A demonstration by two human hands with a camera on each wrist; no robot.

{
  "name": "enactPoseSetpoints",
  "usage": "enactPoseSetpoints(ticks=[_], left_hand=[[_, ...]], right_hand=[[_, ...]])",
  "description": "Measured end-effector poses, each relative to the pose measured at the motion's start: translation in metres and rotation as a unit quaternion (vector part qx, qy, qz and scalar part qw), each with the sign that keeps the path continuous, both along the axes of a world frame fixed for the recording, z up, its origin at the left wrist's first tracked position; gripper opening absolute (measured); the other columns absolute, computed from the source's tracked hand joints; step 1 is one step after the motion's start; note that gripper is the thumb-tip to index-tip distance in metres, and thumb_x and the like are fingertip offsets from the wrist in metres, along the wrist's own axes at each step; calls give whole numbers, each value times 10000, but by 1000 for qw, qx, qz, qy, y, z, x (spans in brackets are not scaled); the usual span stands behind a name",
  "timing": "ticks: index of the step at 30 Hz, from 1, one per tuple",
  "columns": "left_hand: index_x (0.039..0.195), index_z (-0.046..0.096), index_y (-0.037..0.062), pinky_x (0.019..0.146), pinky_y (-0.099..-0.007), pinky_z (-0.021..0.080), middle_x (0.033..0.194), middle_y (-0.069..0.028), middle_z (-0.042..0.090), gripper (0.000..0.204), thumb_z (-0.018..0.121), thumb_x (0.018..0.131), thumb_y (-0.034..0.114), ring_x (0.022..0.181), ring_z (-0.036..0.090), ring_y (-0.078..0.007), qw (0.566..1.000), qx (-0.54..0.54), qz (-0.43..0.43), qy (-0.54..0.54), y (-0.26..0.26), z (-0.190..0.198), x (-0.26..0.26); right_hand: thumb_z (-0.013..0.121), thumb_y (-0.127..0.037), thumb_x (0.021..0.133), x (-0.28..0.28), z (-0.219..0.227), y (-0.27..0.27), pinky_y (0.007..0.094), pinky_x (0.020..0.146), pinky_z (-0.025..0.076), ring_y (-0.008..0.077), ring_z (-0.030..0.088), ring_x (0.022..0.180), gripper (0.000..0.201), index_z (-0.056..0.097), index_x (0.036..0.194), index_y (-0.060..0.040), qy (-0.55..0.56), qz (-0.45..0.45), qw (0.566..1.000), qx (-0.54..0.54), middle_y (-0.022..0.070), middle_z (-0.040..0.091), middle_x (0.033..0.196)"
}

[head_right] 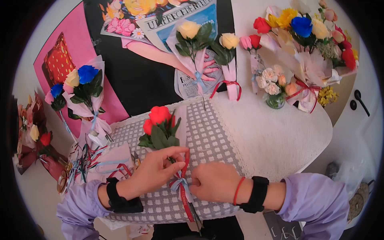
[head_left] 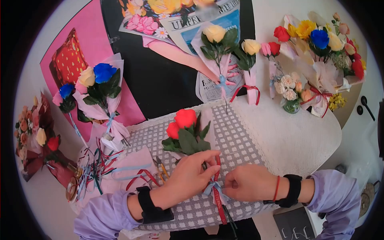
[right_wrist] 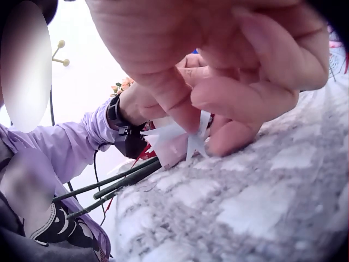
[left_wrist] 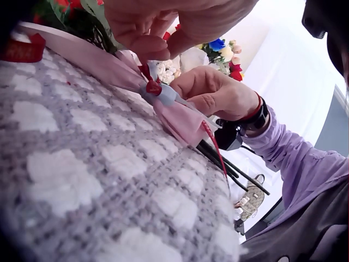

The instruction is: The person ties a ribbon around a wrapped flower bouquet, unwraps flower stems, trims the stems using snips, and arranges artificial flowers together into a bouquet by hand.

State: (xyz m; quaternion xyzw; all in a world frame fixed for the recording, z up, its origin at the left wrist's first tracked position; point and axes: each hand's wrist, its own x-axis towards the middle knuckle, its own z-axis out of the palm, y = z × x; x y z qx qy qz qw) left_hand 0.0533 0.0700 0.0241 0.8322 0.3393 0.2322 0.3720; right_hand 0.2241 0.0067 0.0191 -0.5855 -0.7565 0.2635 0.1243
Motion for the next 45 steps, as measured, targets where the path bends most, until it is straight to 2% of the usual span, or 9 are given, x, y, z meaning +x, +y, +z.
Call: enactPoseSetpoints(ticks=[5,7,12,22,25,27,30,34,45], left_hand=[[972,558,12,409,-170,286,716,23,543,188,536,865,165,504,399,-9,997,-75,23,15,-3,-3,-32],[933,564,29,391,-170,269,729,14,560,213,506,886,229,480,393,-16,919,-390,58,6,-7,-6,-39],[908,552,60,378,-189,180,630,33,458,246,539,864,302,430,289,-19,852,-509,42,-117,-14,-28,-29],[886,549,74,506,-171,315,687,40,524,177,610,823,227,570,435,-26,868,-380,113,-299,-23,-30,-13],[903,547,74,565,-180,353,761,29,571,173,608,824,214,643,478,-33,894,-300,80,-323,-14,-25,-18],[914,544,72,561,-182,357,786,29,575,159,598,830,195,634,472,-34,900,-278,88,-323,-3,-20,-20],[947,545,62,557,-182,362,794,32,576,151,587,834,153,629,467,-30,919,-250,91,-292,10,-9,-25],[953,552,64,553,-179,360,801,38,573,154,589,833,152,643,466,-25,938,-219,50,-263,29,7,-31],[1010,556,92,693,-227,386,898,37,575,175,506,862,172,805,499,-47,974,-104,13,-202,143,45,-44]], right_hand=[[585,-350,749,10,7,3,364,596,457,284,600,648,304,623,752,-48,71,-21,997,-30,122,610,664],[605,-376,755,9,3,3,338,570,446,240,598,621,353,616,756,-24,73,-17,996,-47,110,607,654],[661,-300,733,-3,-11,8,300,517,419,183,556,549,296,600,807,-19,153,10,984,-87,85,586,617],[676,-259,721,-5,-6,19,287,520,408,165,534,537,263,599,823,-29,235,5,972,18,61,574,588],[697,-202,742,-9,-1,23,200,512,384,49,467,551,248,599,881,-21,278,19,960,29,13,570,677],[680,-264,723,-18,24,12,296,538,425,183,542,549,280,601,901,-64,152,-69,961,219,76,580,821],[669,-282,730,-18,38,21,304,544,432,197,542,550,291,600,941,-94,189,-67,937,286,80,548,897],[674,-204,741,-23,41,48,245,487,408,109,510,516,219,622,892,-55,152,-32,916,370,49,549,835],[644,-163,733,-53,59,162,253,489,393,123,512,528,134,629,769,-35,239,-44,869,432,45,564,758]])
